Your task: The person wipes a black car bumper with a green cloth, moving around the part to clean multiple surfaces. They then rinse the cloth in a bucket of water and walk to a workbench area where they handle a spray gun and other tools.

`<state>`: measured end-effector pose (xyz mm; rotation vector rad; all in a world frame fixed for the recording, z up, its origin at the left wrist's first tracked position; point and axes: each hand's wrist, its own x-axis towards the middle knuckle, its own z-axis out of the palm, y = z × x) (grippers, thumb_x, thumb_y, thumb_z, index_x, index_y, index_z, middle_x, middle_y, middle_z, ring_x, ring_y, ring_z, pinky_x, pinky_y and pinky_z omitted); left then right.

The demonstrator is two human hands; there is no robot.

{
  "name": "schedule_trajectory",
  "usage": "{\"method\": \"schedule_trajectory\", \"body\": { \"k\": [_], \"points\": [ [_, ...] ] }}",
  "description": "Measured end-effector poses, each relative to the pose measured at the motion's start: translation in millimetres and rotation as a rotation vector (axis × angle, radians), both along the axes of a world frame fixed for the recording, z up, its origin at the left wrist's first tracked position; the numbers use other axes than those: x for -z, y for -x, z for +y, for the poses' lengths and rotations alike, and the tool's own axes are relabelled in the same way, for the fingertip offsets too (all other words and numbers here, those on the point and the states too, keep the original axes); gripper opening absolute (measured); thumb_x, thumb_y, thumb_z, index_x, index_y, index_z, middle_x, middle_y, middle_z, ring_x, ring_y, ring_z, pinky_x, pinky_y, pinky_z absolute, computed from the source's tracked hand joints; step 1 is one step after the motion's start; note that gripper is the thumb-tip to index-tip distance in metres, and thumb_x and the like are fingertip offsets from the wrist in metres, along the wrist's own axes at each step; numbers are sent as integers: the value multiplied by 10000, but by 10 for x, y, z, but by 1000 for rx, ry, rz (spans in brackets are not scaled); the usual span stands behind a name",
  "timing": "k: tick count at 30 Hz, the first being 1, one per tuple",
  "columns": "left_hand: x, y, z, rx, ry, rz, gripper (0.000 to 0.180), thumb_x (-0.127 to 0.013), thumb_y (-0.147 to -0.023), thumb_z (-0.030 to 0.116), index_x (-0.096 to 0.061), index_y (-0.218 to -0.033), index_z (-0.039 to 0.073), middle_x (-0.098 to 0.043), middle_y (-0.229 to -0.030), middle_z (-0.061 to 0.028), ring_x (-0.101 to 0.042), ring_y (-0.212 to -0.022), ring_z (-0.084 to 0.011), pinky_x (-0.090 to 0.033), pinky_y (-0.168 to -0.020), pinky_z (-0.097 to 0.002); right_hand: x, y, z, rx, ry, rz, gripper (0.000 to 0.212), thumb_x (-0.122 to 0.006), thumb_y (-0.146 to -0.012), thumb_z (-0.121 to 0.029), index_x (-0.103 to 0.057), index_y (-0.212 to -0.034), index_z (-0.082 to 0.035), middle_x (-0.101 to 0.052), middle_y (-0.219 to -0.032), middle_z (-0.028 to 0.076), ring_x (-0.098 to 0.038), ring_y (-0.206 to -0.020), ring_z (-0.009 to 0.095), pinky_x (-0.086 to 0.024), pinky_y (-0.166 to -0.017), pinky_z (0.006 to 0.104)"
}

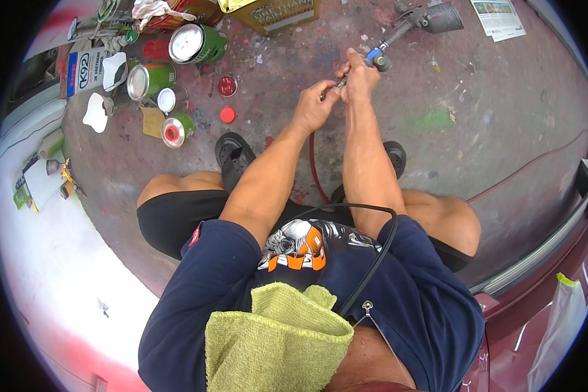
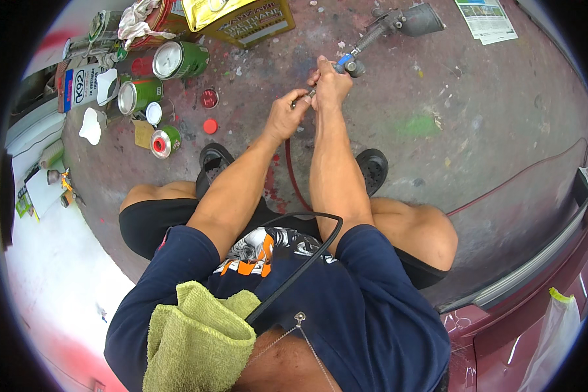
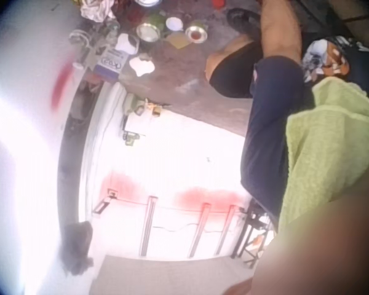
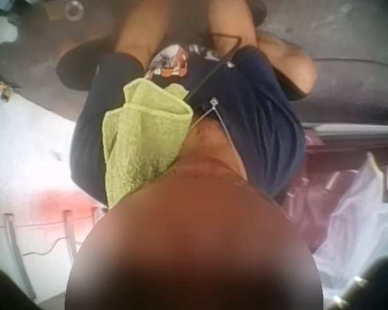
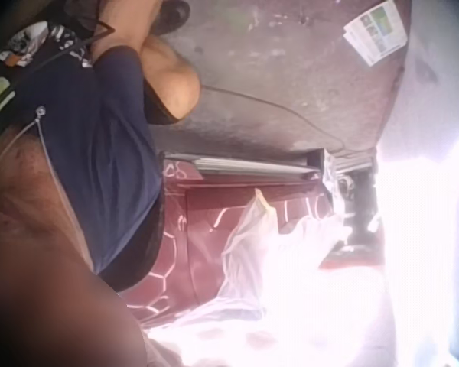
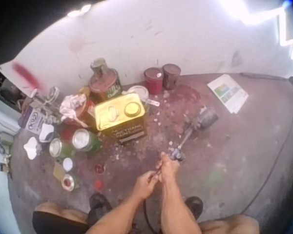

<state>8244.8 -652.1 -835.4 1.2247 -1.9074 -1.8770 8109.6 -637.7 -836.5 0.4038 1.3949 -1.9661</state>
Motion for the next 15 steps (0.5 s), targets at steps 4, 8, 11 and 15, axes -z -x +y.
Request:
{"method": "schedule_trajectory", "body": {
  "k": [4, 8, 11, 15],
  "points": [
    [29, -5, 112, -6, 433, -28, 378, -557, -1079, 331, -661, -1129, -30, -712, -1077, -231, -679, -942, -432, -531, -818, -462, -53, -22, -37, 16, -17, 39, 183, -696, -962, -17, -540, -872, -47, -535, -657, 34, -502, -526, 124, -436, -462, 308],
    [88, 19, 159, -50, 333, -60, 426, -493, -1102, 378, -654, -1060, -14, -688, -951, -207, -646, -898, -416, -511, -785, -465, -107, -30, -63, 22, 6, 53, 180, -692, -964, -13, -531, -890, -49, -543, -668, 38, -502, -526, 123, -436, -466, 305],
    [126, 18, 47, -28, 61, -55, 468, -454, -1113, 423, -649, -998, 13, -649, -808, -105, -640, -782, -245, -496, -716, -385, -122, -29, -54, 12, 29, 52, 178, -692, -963, -10, -527, -909, -52, -549, -681, 42, -502, -526, 123, -432, -466, 306],
    [113, 45, -88, -36, -465, 5, 466, -463, -1108, 448, -666, -1012, 40, -668, -829, -28, -634, -780, -155, -477, -678, -318, -129, -7, -48, 11, 48, 72, 180, -693, -961, -3, -521, -944, -53, -552, -687, 46, -503, -527, 122, -427, -464, 308]
  ]
}}
